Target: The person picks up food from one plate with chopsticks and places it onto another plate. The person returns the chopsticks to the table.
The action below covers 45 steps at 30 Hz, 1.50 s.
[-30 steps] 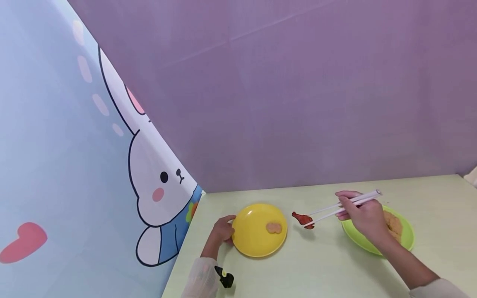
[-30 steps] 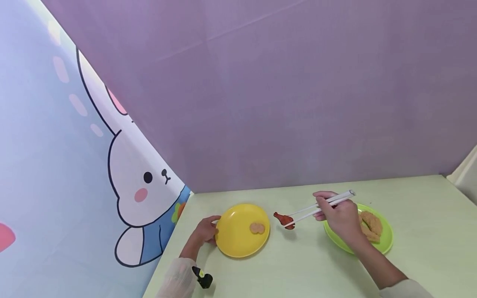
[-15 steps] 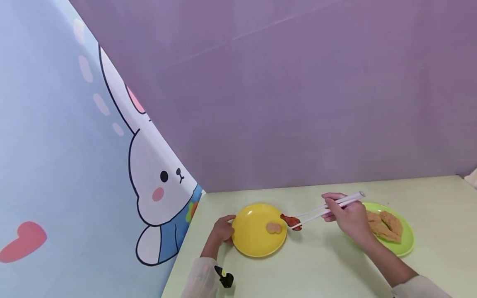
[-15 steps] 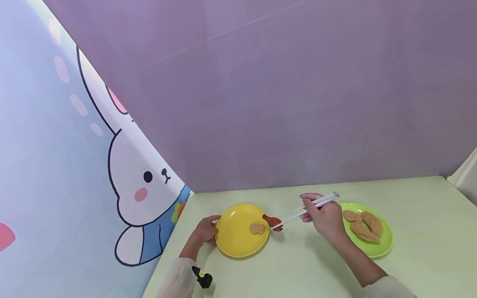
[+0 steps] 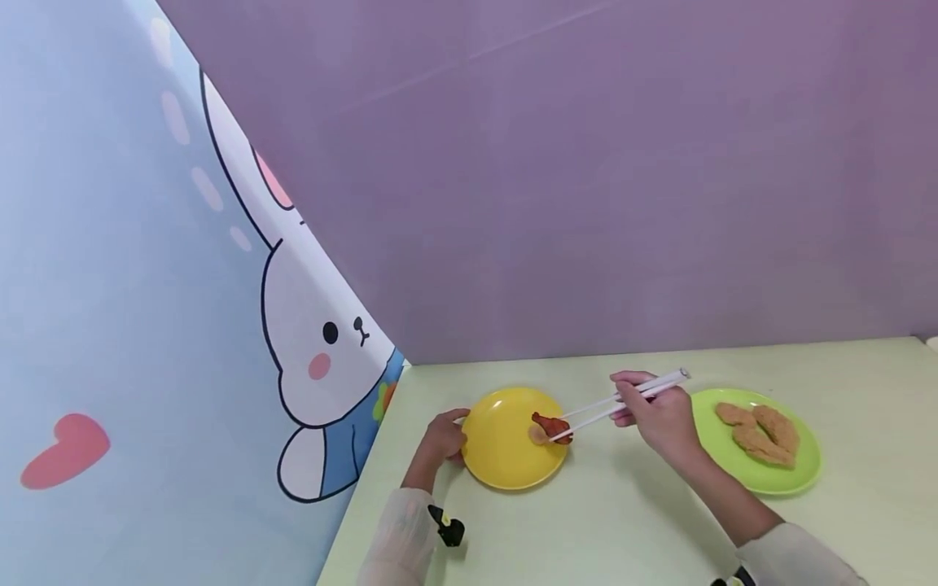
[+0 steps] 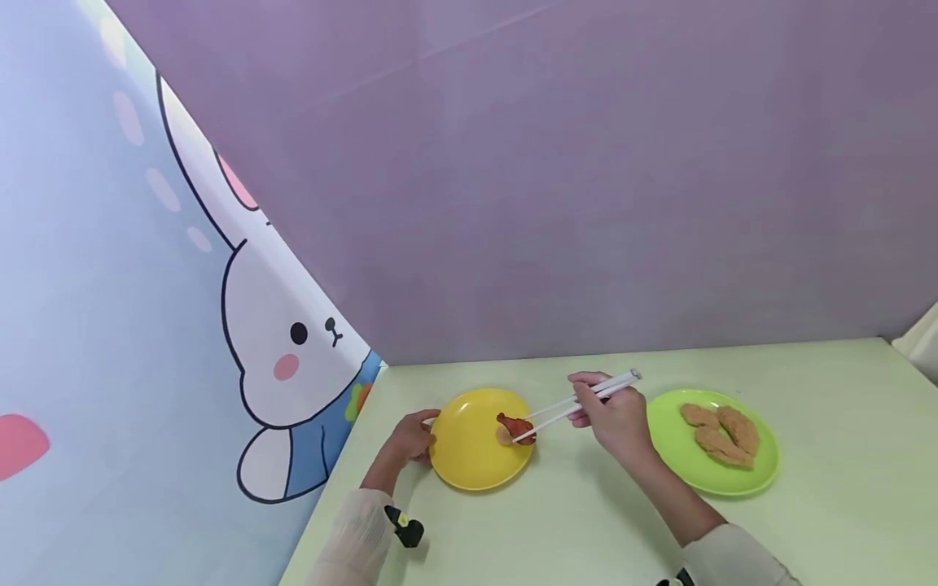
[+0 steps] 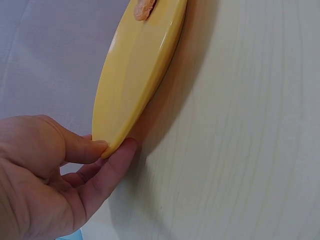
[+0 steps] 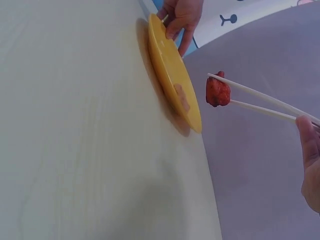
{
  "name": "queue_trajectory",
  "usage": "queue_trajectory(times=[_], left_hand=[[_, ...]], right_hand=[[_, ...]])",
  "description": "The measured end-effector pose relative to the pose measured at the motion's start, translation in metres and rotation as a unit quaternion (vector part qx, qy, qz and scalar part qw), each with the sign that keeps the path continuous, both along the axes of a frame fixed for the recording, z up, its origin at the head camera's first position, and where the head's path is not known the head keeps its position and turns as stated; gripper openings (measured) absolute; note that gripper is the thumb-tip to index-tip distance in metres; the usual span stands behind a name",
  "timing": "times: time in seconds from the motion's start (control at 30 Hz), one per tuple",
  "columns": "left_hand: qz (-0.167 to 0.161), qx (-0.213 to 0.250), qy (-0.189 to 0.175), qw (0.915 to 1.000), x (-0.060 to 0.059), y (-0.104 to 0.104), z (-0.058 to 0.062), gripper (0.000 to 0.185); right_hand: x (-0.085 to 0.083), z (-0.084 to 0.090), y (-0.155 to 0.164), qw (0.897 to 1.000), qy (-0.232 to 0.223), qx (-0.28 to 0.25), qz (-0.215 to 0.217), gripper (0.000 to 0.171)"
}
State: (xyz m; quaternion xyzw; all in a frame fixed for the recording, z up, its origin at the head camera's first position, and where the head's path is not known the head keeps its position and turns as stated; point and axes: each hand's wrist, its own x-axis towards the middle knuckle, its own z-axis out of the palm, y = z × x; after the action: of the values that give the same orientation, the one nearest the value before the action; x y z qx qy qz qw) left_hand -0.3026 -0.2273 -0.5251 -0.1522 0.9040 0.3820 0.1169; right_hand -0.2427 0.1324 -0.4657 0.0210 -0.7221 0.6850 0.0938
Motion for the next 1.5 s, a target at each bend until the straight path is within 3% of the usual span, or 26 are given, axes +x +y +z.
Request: queue_trajectory(times=[0.33, 0.9, 1.2, 1.5], left_hand=[[-0.012, 0.003, 0.004, 0.9999, -0.002, -0.003, -0.002, 0.066], [-0.026, 0.024, 0.003, 0.9994, -0.001, -0.005, 0.0, 0.064], [-0.019, 0.015, 0.006, 0.9997, -0.001, -0.004, -0.004, 0.064], [-0.018, 0.011, 0.003, 0.9998, 0.0, -0.001, -0.003, 0.064]], right_hand=[[-0.005, -0.018, -0.025, 1.0, 0.008, -0.003, 0.017, 0.022], [-0.006, -0.035, -0.037, 0.999, -0.018, 0.028, 0.019, 0.022], [-0.005, -0.038, -0.044, 0.999, -0.015, 0.016, 0.029, 0.02], [-0.002, -0.038, -0.043, 0.998, -0.041, 0.011, 0.046, 0.024]])
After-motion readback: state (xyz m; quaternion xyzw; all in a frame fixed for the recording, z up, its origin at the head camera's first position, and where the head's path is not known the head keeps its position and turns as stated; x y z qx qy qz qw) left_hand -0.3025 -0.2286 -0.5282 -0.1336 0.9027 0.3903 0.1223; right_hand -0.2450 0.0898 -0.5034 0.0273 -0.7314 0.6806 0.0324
